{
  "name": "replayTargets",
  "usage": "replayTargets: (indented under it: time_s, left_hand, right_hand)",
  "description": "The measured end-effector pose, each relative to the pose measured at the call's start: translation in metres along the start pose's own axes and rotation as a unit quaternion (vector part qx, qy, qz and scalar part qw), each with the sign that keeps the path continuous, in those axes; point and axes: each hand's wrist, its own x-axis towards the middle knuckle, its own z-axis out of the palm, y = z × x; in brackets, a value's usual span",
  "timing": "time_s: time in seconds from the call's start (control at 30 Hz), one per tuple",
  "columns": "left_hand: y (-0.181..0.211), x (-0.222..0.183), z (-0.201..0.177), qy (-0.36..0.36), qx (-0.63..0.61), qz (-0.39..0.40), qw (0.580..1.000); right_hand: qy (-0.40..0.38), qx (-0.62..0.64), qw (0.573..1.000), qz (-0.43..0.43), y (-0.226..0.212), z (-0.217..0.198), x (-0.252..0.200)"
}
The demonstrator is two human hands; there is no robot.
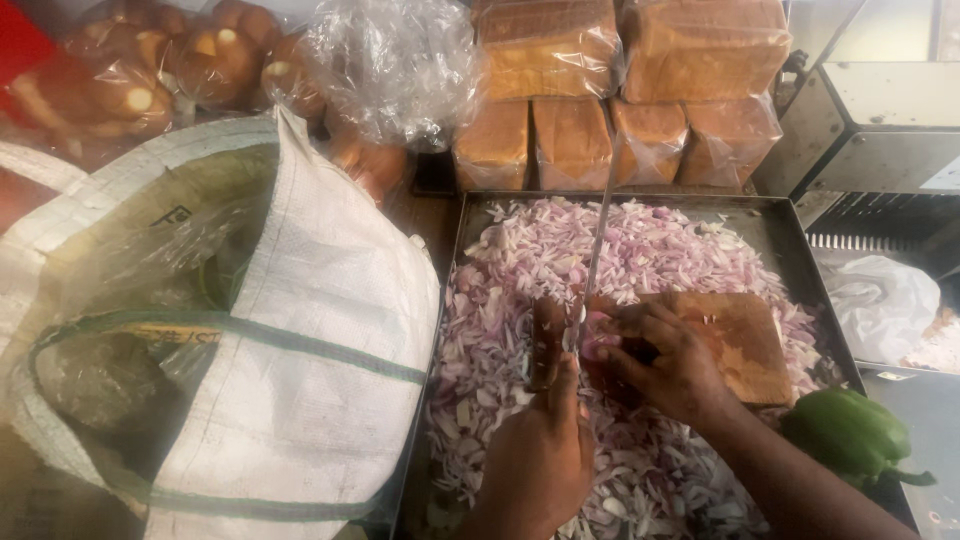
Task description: The person chops onions and a green bell pepper on a wooden cutting board using a knife.
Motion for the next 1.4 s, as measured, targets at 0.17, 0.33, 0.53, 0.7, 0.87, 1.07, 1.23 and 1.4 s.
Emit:
replayTargets:
  time_s: [0.17,0.33,0.53,0.7,0.87,1.07,1.23,1.4]
  left_hand:
    - [-0.003,-0.02,-0.004,-0.024,-0.002,-0.011,1.0]
    - [-0.015,-0.016,0.012,-0.087,0.009,-0.038,0.995]
    - [-0.017,0.013,0.036,-0.024,0.052,0.013,0.998]
    - [-0.014,0.0,0.025,-0.009,-0.021,0.012,1.0]
    - [-0.005,-0.005,0.017,0.008,-0.003,0.012,1.0]
    - [0.0,-0.02,0.015,-0.002,0.04,0.013,0.999]
    - [-0.007,-0.031,0.016,-0.065,0.036,-0.014,0.997]
    - [-0.01,-0.003,0.029,-0.112,0.048,-0.024,0.992]
  right_hand:
    - [-0.014,0.035,0.998,0.055,-0.009,-0.003,-0.001]
    - [-0.027,-0.004,0.997,0.069,-0.005,-0.003,0.001]
    - [0.004,-0.007,1.0,0.018,-0.002,0.0,-0.002]
    - [0.003,0.005,0.999,0.036,-0.002,0.0,-0.002]
    - [-0.009,0.023,0.998,0.062,0.0,0.0,-0.003]
    - [-0.023,-0.011,0.996,0.082,0.001,0.002,-0.001]
    - [-0.009,0.029,0.999,0.042,0.002,0.0,-0.001]
    - [-0.024,0.035,0.997,0.067,-0.002,0.0,-0.001]
